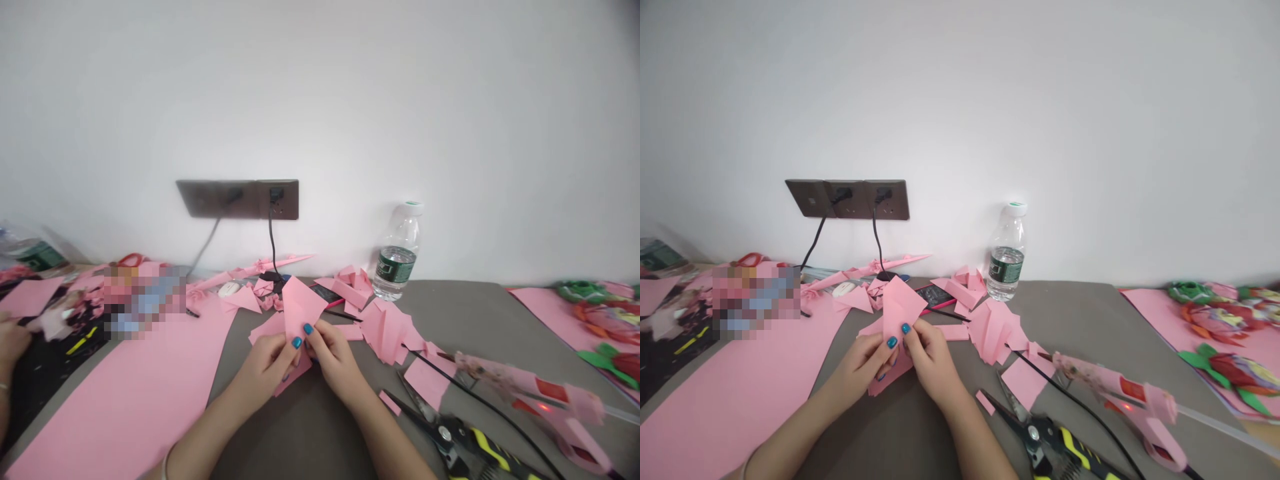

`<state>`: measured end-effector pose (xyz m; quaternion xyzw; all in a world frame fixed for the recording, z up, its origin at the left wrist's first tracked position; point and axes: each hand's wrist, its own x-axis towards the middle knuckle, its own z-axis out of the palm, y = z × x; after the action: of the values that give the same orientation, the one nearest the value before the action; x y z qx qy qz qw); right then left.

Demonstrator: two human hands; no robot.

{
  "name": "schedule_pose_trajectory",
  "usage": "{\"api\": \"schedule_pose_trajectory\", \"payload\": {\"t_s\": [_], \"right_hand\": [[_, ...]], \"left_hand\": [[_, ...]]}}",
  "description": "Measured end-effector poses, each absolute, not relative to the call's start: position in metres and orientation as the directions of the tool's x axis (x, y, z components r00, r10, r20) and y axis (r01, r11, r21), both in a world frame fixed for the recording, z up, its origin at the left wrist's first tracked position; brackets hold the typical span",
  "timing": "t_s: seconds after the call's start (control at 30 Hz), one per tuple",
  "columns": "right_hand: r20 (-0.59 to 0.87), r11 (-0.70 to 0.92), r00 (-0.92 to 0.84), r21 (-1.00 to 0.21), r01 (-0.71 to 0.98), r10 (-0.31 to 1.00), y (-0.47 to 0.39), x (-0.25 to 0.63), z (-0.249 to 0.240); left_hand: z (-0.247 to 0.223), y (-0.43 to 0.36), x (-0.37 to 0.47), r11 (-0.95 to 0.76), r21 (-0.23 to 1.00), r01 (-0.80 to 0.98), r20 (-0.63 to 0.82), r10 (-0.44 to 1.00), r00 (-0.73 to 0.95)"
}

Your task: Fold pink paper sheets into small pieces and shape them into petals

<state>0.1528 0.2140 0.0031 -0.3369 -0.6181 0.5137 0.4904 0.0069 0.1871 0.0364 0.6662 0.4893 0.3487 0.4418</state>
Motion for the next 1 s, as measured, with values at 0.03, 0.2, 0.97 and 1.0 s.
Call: {"api": "schedule_pose_trajectory", "payload": {"t_s": [0.03,0.2,0.97,1.0], "right_hand": [[0.257,0.239,-0.298,-0.966,-0.096,0.919,0.2137,0.1529,0.0025],[0.24,0.211,-0.328,-0.97,-0.123,0.914,0.2116,0.1526,0.0024],[0.236,0.183,-0.238,-0.957,-0.224,0.942,0.2133,0.1485,-0.0007],[0.234,0.181,-0.239,-0.958,-0.225,0.942,0.2135,0.1486,-0.0009]], "left_hand": [[0.0365,0.187,0.0067,-0.128,0.933,0.337,0.035,0.962,0.271],[0.0351,0.1878,0.0049,-0.138,0.917,0.374,0.056,0.973,0.222],[0.0391,0.1908,0.0068,-0.172,0.901,0.399,0.06,0.959,0.278],[0.04,0.1909,0.0066,-0.187,0.892,0.411,0.071,0.957,0.28]]}}
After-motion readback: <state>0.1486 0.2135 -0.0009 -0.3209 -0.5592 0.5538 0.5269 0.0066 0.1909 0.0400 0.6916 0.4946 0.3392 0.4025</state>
